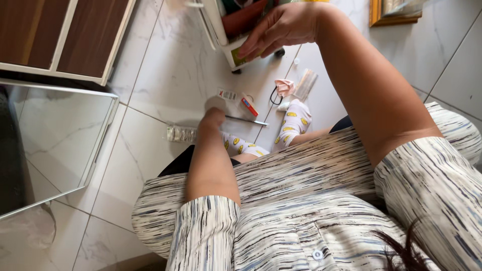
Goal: The person organizes various items in a multi-tiered storage unit, including placing items into a small pouch, moving a bottle and a box, and rearranging several containers and packages on the shelves.
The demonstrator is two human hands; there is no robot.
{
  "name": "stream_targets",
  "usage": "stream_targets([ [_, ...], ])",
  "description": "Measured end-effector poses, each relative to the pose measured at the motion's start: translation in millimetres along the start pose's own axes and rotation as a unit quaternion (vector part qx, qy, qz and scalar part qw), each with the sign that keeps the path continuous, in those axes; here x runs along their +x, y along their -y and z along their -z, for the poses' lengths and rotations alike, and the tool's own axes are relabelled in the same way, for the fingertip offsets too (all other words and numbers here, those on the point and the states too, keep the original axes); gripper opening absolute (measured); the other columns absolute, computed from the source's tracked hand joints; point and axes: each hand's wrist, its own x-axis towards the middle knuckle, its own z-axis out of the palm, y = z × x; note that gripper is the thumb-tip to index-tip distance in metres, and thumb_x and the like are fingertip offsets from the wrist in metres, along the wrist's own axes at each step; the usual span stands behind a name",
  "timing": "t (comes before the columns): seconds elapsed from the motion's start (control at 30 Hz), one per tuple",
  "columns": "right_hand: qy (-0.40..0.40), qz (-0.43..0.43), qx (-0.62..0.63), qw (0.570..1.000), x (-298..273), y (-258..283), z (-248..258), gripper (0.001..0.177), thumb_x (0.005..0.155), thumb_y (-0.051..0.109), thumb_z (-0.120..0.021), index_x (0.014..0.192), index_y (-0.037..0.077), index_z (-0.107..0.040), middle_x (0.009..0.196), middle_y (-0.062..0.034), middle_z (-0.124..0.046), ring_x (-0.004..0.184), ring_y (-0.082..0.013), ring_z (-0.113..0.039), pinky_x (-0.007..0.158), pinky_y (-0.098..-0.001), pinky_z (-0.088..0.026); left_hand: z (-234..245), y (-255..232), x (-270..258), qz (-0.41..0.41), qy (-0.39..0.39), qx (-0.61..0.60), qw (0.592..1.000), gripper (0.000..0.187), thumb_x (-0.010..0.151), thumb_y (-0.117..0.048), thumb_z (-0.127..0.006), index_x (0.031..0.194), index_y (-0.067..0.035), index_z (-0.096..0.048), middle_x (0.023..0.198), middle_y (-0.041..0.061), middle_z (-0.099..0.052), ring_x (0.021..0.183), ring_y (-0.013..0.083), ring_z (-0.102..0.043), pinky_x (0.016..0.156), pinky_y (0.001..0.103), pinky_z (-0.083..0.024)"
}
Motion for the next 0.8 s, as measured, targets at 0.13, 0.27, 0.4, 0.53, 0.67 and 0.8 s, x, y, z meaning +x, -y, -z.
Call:
stream_targets([
  [0.13, 0.063, -0.07, -0.059, 0.994, 26.0, -44.7, 5.7, 0.043, 0.094, 0.016, -0.056, 0.135, 0.01, -0.068, 0.143, -0.0035, -0.067, 0.127, -0.0179, -0.064, 0.105, -0.0351, -0.048, 6.5, 19.7, -4.2, -0.04, -0.165, -0.151, 0.974, 0.034, 0.091, -0.02, -0.056, 0.117, -0.006, -0.072, 0.124, 0.021, -0.068, 0.118, 0.0366, -0.064, 0.103, 0.042, -0.049],
  [0.27, 0.069, -0.228, -0.096, 0.966, 82.6, -172.7, -8.5, 0.058, 0.091, 0.016, -0.055, 0.148, 0.026, -0.051, 0.144, 0.0004, -0.064, 0.124, -0.0171, -0.063, 0.092, -0.0426, -0.054, -1.2, 10.0, -12.4, -0.006, -0.139, -0.215, 0.967, 0.037, 0.088, -0.017, -0.055, 0.121, -0.008, -0.07, 0.126, 0.019, -0.068, 0.12, 0.0348, -0.063, 0.104, 0.041, -0.048],
  [0.4, 0.089, -0.096, -0.365, 0.922, 114.2, -257.4, -66.6, 0.041, 0.095, 0.013, -0.069, 0.136, 0.013, -0.064, 0.12, -0.0185, -0.077, 0.097, -0.0311, -0.075, 0.079, -0.0442, -0.061, 6.9, -3.7, -15.5, -0.019, -0.086, -0.108, 0.99, 0.04, 0.088, -0.013, -0.054, 0.124, -0.008, -0.069, 0.129, 0.019, -0.066, 0.123, 0.035, -0.061, 0.106, 0.041, -0.046],
  [0.53, -0.013, -0.188, -0.528, 0.828, 112.6, -291.6, -114.4, 0.05, 0.095, 0.015, -0.062, 0.143, 0.025, -0.053, 0.119, -0.0206, -0.064, 0.096, -0.0361, -0.071, 0.079, -0.0456, -0.059, 4.4, -10.3, -9.1, -0.008, -0.097, -0.215, 0.972, 0.044, 0.087, -0.01, -0.052, 0.128, -0.009, -0.067, 0.133, 0.019, -0.065, 0.125, 0.0351, -0.06, 0.108, 0.041, -0.045],
  [0.67, -0.026, -0.146, -0.599, 0.787, 111.8, -278.9, -112.4, 0.058, 0.096, 0.016, -0.056, 0.149, 0.036, -0.044, 0.119, -0.0216, -0.054, 0.095, -0.038, -0.07, 0.077, -0.0454, -0.058, 2.3, -3.6, -5.3, 0.003, -0.119, -0.256, 0.959, 0.046, 0.087, -0.012, -0.052, 0.13, -0.008, -0.067, 0.133, 0.021, -0.065, 0.129, 0.0346, -0.059, 0.111, 0.039, -0.044],
  [0.8, -0.063, -0.103, -0.584, 0.802, 113.9, -306.3, -91.6, 0.035, 0.104, 0.019, -0.052, 0.136, 0.03, -0.056, 0.119, -0.0154, -0.058, 0.097, -0.0366, -0.07, 0.078, -0.0474, -0.057, 11.9, -10.8, -13.8, -0.008, -0.116, -0.194, 0.974, 0.044, 0.092, -0.014, -0.052, 0.132, -0.007, -0.067, 0.138, 0.02, -0.063, 0.133, 0.0347, -0.057, 0.113, 0.04, -0.042],
])
